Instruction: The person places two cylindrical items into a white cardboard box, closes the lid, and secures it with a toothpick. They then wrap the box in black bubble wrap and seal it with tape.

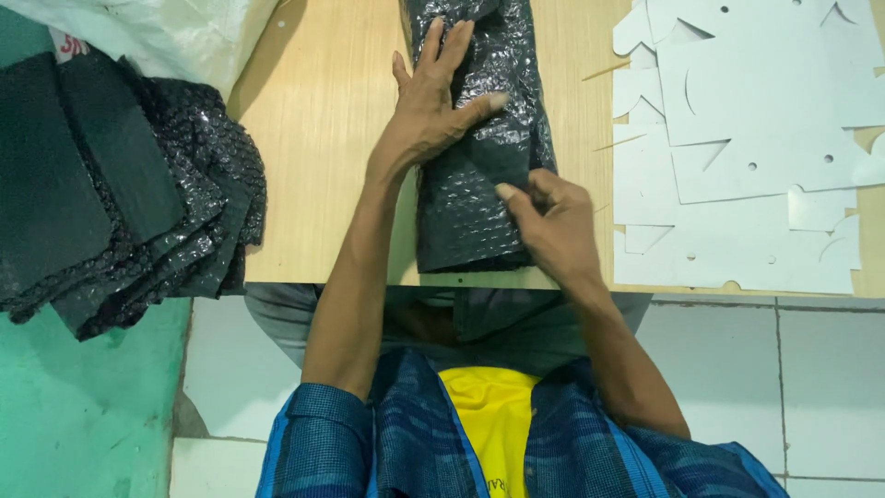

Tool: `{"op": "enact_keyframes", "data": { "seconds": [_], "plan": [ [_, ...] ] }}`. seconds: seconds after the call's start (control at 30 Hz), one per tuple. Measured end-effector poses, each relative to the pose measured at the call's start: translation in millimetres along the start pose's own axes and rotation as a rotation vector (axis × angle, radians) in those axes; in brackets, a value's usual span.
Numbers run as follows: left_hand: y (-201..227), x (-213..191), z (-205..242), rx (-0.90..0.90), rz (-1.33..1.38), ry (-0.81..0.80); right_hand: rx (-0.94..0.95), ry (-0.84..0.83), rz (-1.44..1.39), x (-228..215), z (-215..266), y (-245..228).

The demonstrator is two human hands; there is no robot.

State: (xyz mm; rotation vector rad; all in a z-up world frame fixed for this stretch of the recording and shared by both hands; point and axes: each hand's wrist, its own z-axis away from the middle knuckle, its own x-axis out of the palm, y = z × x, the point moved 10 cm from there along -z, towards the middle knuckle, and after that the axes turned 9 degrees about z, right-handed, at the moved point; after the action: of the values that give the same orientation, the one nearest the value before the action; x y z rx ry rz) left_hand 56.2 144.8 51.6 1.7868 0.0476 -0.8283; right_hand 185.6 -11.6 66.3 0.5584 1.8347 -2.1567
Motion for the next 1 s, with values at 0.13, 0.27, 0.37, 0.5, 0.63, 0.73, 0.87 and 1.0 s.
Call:
{"op": "enact_keyframes", "data": {
  "seconds": [0.13, 0.27, 0.37, 0.5, 0.63, 0.73, 0.87, 1.0],
  "plan": [
    [15.8, -4.9, 6.4, -0.106, 0.063, -0.010, -0.049, 0.060, 0.025, -17.1, 1.0, 2.2],
    [25.9, 1.3, 5.1, -0.081, -0.256, 0.129, -0.234, 0.105, 0.049, -3.6, 16.4, -6.3],
    [30.6, 5.9, 8.0, 0.044, -0.555, 0.222, -0.292, 0.187, 0.152, 0.1, 24.4, -4.9],
    [42.6, 6.4, 13.5, 0.182, -0.671, 0.318, -0.482, 0.373, 0.486, 5.8, 31.2, 4.9],
    [49.7, 4.8, 16.2, 0.179, -0.680, 0.325, -0.609, 0.517, 0.846, 13.3, 52.1, -24.6],
    [45.5, 5.6, 13.8, 0.109, -0.663, 0.254, -0.836, 0.517, 0.815, 33.4, 71.2, -44.5],
    [46.9, 6.2, 16.3, 0.169, -0.695, 0.308, -0.974, 0.412, 0.850, 76.4, 87.6, -58.5],
    [44.3, 6.5, 16.3, 0.188, -0.693, 0.344, -0.901, 0.469, 0.866, 88.9, 81.7, -48.6]
  ]
}}
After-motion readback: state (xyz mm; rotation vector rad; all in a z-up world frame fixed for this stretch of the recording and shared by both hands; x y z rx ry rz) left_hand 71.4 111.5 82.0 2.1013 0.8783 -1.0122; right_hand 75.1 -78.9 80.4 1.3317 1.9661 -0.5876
